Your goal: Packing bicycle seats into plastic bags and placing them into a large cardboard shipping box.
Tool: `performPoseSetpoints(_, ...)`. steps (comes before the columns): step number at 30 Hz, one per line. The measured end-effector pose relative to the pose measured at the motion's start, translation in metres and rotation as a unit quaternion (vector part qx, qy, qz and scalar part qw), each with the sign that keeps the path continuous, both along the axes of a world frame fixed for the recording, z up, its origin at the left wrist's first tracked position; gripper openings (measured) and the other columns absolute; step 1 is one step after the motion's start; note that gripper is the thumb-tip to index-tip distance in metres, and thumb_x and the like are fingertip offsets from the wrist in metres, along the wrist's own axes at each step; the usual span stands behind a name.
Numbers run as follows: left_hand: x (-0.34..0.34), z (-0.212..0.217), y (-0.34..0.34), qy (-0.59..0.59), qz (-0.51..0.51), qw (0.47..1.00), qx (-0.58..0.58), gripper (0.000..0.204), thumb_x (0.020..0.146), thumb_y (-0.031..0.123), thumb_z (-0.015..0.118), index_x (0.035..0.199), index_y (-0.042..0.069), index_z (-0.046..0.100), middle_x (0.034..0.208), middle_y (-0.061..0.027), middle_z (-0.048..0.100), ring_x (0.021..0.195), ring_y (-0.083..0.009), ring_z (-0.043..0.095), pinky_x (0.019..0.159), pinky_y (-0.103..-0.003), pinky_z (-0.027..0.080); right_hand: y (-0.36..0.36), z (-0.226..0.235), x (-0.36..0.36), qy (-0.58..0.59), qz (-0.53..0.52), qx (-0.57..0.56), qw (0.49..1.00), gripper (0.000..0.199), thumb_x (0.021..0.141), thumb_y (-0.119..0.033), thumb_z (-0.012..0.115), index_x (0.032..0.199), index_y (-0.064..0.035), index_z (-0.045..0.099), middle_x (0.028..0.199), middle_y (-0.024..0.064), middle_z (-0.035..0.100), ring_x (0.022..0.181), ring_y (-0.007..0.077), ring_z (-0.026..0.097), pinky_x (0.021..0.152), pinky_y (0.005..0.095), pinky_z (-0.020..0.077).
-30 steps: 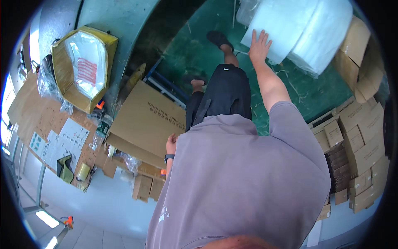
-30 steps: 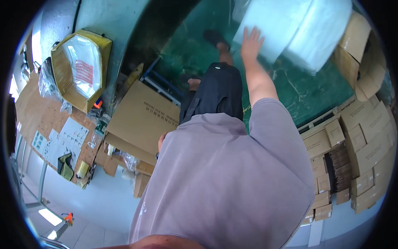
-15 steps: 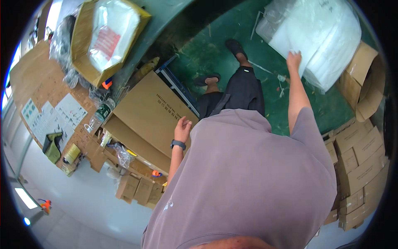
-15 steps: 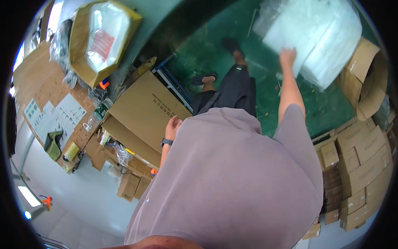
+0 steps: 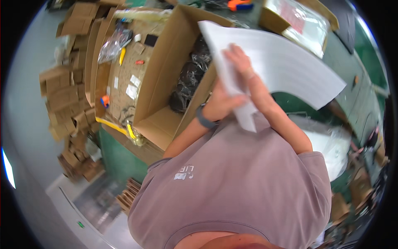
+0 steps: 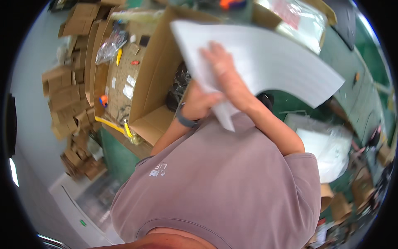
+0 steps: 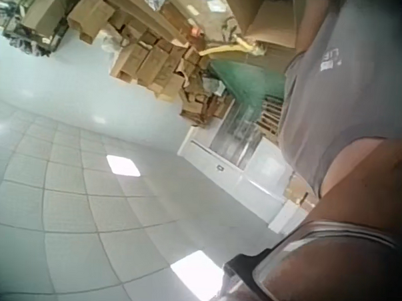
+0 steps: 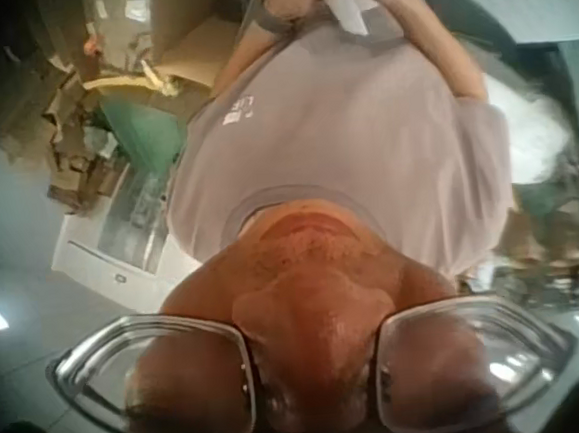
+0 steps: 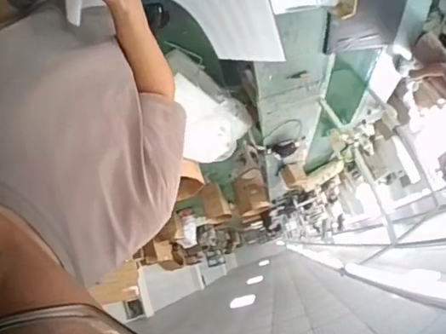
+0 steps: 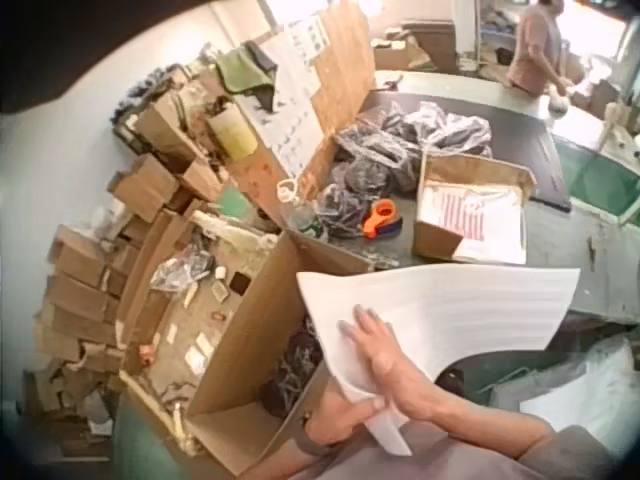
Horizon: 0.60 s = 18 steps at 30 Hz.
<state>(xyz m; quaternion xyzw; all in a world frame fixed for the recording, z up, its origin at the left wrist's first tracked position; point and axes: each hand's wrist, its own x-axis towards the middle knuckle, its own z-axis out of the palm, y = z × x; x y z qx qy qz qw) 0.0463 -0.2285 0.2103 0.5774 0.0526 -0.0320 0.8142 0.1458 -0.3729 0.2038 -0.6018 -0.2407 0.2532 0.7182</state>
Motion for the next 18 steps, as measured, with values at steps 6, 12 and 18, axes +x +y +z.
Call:
performPoseSetpoints(6,-0.166,-0.136,0.259,0.166,0.520,0.834,-0.074,0.057,0.088,-0.010,0.067,0.145,-0.006,0.060,0.132,-0.0152,0.071,0.117,-0.0333,0.072,0.099,-0.049,0.062,0.195,-0.043,0.046,-0.536,0.211,-0.207,0.791,0.074,0.107,-0.063,0.059,0.165,-0.0177,0.055,0.180,0.0189,0.033,0.170,0.0394,0.023,0.137,0.0650,0.0114)
performPoseSetpoints(12,-0.369,-0.272,0.294,0.389,0.731,0.560,0.004,0.062,0.088,0.007,0.077,0.147,-0.006,0.060,0.130,-0.0219,0.073,0.108,-0.0391,0.076,0.085,-0.058,0.067,0.248,-0.158,0.194,-0.655,0.307,-0.368,0.584,0.076,0.096,-0.056,0.078,0.158,-0.0170,0.061,0.178,0.0152,0.037,0.169,0.0362,0.026,0.137,0.0650,0.0162)
performPoseSetpoints(18,-0.335,-0.237,0.247,0.459,0.643,0.534,0.300,0.075,0.093,0.012,0.078,0.158,-0.009,0.046,0.152,-0.0298,0.062,0.134,-0.0447,0.065,0.116,-0.050,0.054,0.243,-0.111,0.378,-0.478,-0.223,-0.252,0.811,0.062,0.090,-0.016,0.083,0.146,0.0002,0.061,0.140,0.0239,0.069,0.133,0.0443,0.063,0.115,0.0531,0.0492)
